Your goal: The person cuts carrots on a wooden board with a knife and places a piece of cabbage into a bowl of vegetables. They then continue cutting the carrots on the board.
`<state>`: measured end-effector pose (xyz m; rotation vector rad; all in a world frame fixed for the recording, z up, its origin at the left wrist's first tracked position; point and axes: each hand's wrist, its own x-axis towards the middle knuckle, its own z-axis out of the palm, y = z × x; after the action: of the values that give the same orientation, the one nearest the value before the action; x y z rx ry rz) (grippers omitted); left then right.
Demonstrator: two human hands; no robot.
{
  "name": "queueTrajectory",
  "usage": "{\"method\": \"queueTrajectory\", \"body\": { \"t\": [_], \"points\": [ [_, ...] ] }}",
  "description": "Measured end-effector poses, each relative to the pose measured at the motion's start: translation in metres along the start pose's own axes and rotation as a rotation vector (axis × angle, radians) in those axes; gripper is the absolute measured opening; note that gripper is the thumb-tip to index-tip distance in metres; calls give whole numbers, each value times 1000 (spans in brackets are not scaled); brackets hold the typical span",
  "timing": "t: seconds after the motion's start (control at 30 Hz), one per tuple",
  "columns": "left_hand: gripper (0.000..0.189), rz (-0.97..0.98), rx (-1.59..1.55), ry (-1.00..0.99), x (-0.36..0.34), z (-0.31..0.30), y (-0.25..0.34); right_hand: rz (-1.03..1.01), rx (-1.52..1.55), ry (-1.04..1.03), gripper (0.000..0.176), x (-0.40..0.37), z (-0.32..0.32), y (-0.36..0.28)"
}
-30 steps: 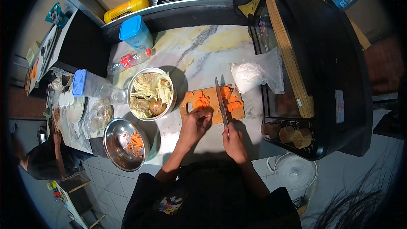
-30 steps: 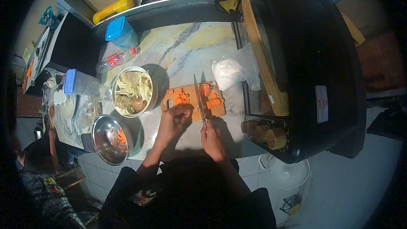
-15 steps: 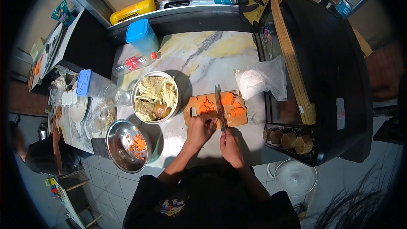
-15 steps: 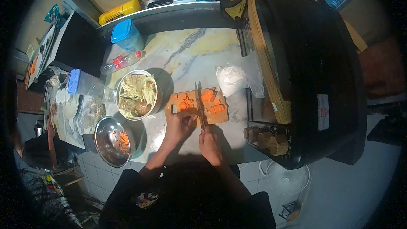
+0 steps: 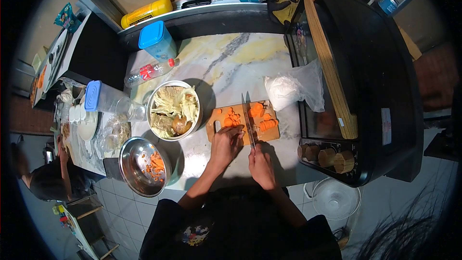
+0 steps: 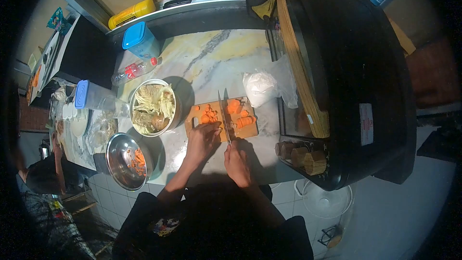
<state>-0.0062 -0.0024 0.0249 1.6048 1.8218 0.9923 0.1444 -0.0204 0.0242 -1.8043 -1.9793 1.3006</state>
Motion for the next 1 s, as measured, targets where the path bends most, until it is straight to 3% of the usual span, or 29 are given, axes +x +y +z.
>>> {"method": "queueTrajectory", "body": {
  "t": [0.27, 0.53, 0.63, 0.77, 0.83, 1.0],
  "points": [
    [18, -13, 43, -41, 1, -3, 0, -43, -16, 29, 24, 1, 4, 3],
    [35, -29, -43, -145, 1, -2, -1, -16, -19, 7, 26, -1, 0, -3],
    [37, -62, -20, -92, 0, -1, 1, 2, -47, -9, 27, 2, 6, 5],
    [34, -71, -51, -71, 0, 1, 0, 8, -56, -32, 34, 3, 7, 7],
    [25, 21, -47, 2, 0, 2, 0, 8, -56, -36, 36, 3, 9, 8],
    [25, -35, -26, -46, -1, 2, -1, -78, -125, 50, 37, 2, 5, 0]
  ]
}}
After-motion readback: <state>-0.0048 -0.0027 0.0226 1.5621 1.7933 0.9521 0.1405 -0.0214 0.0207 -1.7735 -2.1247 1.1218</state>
